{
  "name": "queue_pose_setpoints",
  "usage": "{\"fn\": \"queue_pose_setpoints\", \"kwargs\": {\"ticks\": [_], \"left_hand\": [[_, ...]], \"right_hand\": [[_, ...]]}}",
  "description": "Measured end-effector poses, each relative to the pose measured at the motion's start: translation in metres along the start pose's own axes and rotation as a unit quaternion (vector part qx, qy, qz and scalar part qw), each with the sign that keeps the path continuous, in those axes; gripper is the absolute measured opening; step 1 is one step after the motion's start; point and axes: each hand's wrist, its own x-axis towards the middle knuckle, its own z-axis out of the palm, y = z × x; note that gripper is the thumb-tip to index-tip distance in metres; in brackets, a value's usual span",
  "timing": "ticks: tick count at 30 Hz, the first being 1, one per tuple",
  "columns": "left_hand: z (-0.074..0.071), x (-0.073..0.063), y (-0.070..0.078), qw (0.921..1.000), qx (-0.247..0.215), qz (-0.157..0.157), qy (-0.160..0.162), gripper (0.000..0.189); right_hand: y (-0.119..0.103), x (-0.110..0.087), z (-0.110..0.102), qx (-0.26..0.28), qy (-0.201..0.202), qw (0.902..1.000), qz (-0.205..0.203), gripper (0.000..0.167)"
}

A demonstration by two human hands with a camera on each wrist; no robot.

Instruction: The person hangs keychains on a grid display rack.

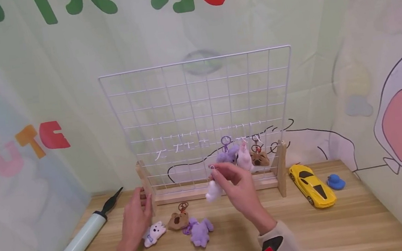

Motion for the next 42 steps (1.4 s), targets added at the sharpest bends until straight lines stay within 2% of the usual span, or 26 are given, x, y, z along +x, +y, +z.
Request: {"fn": "queue_pose_setpoints", "kwargs": {"ticks": [7,11,14,19,25,31,42], "left_hand": [[0.000,0.000,-0.001,1.0000,0.007,0.001,0.007,0.032],[0.000,-0.001,-0.001,0.9999,0.005,0.001,0.012,0.030],[0.000,-0.002,0.000,0.9999,0.003,0.001,0.010,0.029],[-0.002,-0.003,0.002,1.0000,0.003,-0.001,0.004,0.030],[-0.002,-0.001,0.002,1.0000,0.003,0.002,0.003,0.030],[-0.001,-0.002,0.001,0.9999,0.008,0.011,0.010,0.031],[0.000,-0.001,0.001,0.9998,0.008,0.013,0.013,0.029]], "right_hand": [[-0.010,0.016,0.016,0.033,0.039,0.9985,0.021,0.029],[-0.013,0.027,0.025,0.040,0.082,0.9954,0.029,0.028],[-0.015,0.034,0.031,0.020,0.117,0.9926,0.024,0.025],[-0.020,0.042,0.035,-0.027,0.154,0.9877,-0.008,0.024],[-0.022,0.051,0.037,-0.038,0.172,0.9844,-0.013,0.024],[-0.020,0.055,0.038,-0.079,0.195,0.9769,-0.037,0.021],[-0.012,0.051,0.030,-0.131,0.173,0.9733,-0.075,0.019]]}}
